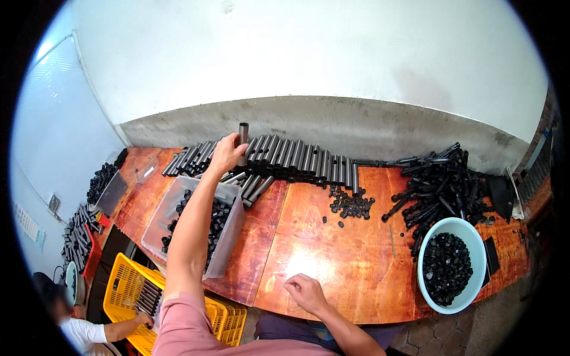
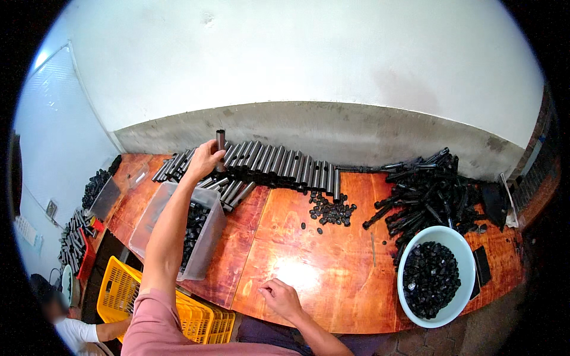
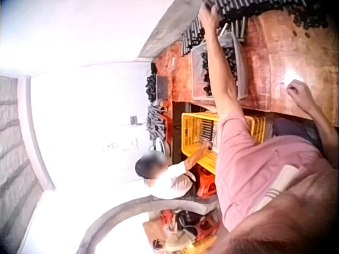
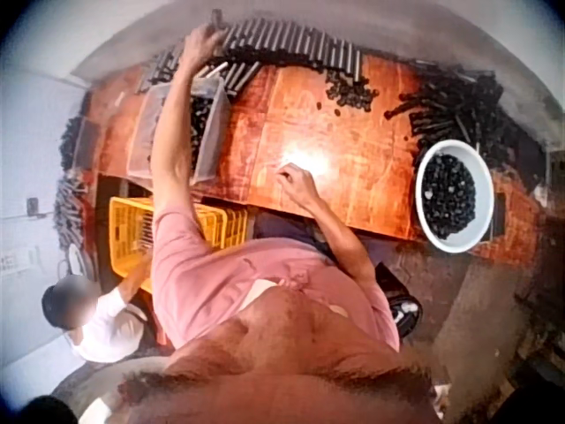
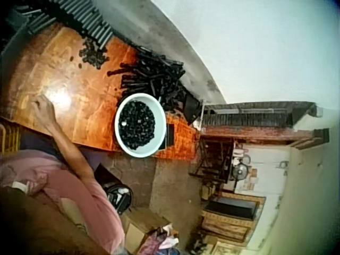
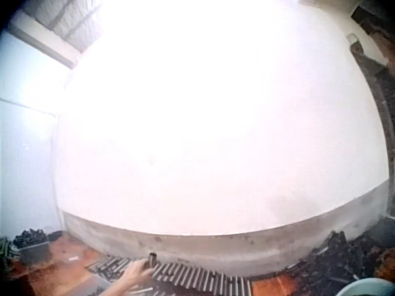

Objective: The person repeatedly picks up small black plastic caps and inserts them into metal rods, then places the assembled units into a yellow basket. The person works at a wooden table with bins of parts and a bowl of caps nearby.

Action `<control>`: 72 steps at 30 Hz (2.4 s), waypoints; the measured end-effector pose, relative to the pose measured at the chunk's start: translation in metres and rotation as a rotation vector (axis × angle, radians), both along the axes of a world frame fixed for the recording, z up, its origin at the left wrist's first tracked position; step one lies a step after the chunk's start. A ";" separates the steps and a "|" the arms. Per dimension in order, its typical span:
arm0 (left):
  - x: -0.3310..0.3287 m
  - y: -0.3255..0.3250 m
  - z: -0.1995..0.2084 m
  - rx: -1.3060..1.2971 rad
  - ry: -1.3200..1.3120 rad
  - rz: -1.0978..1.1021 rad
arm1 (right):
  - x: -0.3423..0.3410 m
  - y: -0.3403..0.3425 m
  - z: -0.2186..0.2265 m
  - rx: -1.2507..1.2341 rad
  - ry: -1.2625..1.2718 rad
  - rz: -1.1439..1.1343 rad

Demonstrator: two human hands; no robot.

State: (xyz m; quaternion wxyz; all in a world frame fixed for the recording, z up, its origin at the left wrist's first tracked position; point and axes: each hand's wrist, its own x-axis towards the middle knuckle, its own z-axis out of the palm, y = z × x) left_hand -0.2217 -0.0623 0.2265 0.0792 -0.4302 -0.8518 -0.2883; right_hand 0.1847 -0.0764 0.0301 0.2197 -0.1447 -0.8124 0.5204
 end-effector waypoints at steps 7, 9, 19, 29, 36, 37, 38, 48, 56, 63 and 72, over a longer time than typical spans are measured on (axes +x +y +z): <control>0.127 0.023 0.009 0.673 -1.255 -0.580 | 0.000 0.006 -0.002 -0.034 -0.021 -0.035; 0.158 0.024 -0.018 0.779 -1.448 -0.650 | 0.002 0.004 -0.006 -0.117 0.011 -0.098; 0.261 0.023 -0.176 1.015 -1.958 -0.386 | 0.032 0.015 -0.006 -0.515 0.178 -0.362; 0.309 -0.012 -0.183 0.824 -1.833 -0.450 | 0.043 0.069 0.032 -0.753 0.338 -0.422; 0.300 -0.044 -0.173 0.630 -2.024 -0.809 | 0.052 0.093 0.048 -0.809 0.321 -0.424; 0.295 -0.048 -0.176 0.589 -2.117 -0.875 | 0.056 0.099 0.050 -0.820 0.285 -0.388; 0.292 -0.051 -0.177 0.544 -2.212 -0.943 | 0.059 0.104 0.053 -0.830 0.246 -0.355; 0.305 -0.030 -0.170 0.301 -1.847 -0.633 | 0.035 0.122 0.044 -0.377 -0.047 -0.360; 0.302 -0.033 -0.185 0.519 -2.009 -0.618 | 0.025 0.251 0.033 0.625 -0.400 -0.928; 0.296 -0.027 -0.193 0.634 -2.080 -0.571 | 0.013 0.273 0.045 0.230 -0.636 -0.939; 0.294 -0.027 -0.204 0.627 -2.016 -0.610 | 0.067 0.166 0.058 -0.485 0.190 -0.607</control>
